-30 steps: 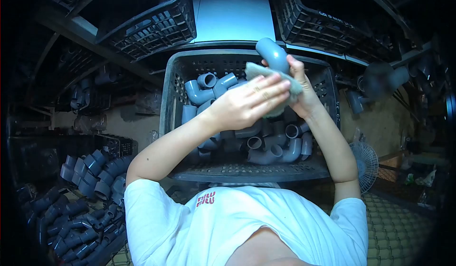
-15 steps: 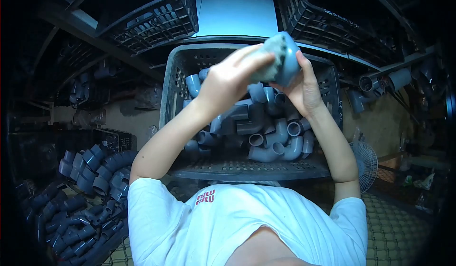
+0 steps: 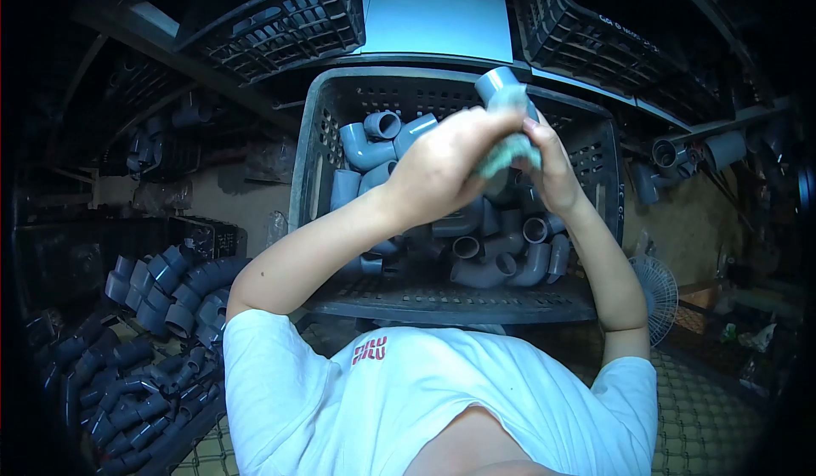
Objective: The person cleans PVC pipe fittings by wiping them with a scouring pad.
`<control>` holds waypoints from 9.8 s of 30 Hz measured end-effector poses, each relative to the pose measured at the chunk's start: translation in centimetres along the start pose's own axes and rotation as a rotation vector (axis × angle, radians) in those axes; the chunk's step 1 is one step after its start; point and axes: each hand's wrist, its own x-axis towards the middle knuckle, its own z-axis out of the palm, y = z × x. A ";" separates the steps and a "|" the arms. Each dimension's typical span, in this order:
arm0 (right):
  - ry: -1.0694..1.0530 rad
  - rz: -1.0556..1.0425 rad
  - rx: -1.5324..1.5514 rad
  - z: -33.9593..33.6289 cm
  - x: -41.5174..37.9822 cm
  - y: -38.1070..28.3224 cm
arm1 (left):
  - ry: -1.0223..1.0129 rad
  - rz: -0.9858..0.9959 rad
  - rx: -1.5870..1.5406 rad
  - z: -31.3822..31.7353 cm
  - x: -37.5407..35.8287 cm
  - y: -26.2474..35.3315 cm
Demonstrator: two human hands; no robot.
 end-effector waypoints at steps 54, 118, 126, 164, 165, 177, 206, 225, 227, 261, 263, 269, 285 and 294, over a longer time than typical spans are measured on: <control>0.024 0.146 0.437 0.1 0.0 -1.8 | -0.035 0.092 0.374 -1.0 0.4 -1.9; 0.158 0.177 0.337 -1.8 4.1 0.4 | -0.136 0.086 0.456 1.1 0.6 -3.6; 0.207 0.158 0.358 -1.1 3.5 -0.2 | -0.167 0.252 0.515 1.3 0.1 -2.7; 0.284 0.102 0.405 -3.5 11.7 -1.3 | 0.013 0.365 0.630 0.0 6.5 -11.0; 0.228 0.102 0.412 -3.5 11.5 -1.4 | 0.005 0.478 0.623 0.2 6.6 -10.9; 0.101 0.076 0.166 -3.2 10.4 -2.1 | -0.088 0.278 0.538 -1.9 6.2 -9.8; -0.067 -0.158 -0.410 -4.0 9.0 -2.6 | 0.014 0.102 0.431 -2.5 6.0 -10.3; -0.035 0.027 0.095 -1.8 7.4 -4.7 | 0.066 0.123 0.194 -2.0 5.5 -8.8; 0.124 -0.013 0.210 -1.6 7.4 -4.5 | -0.040 0.122 0.241 -2.3 5.6 -7.8; 0.287 0.207 0.407 -2.6 8.9 -1.8 | -0.137 0.139 0.422 0.1 5.1 -7.0; 0.213 0.277 0.400 -2.5 8.9 -2.3 | -0.116 0.109 0.494 -0.2 5.1 -7.9; 0.297 0.189 0.366 -2.3 8.8 -3.5 | -0.116 0.187 0.542 -1.0 5.2 -9.7; 0.269 0.128 0.499 -2.8 9.1 -1.9 | -0.082 0.234 0.447 -1.2 5.4 -9.2; -0.010 0.256 0.677 -3.5 8.6 -2.6 | -0.043 0.305 0.467 -1.8 5.6 -9.6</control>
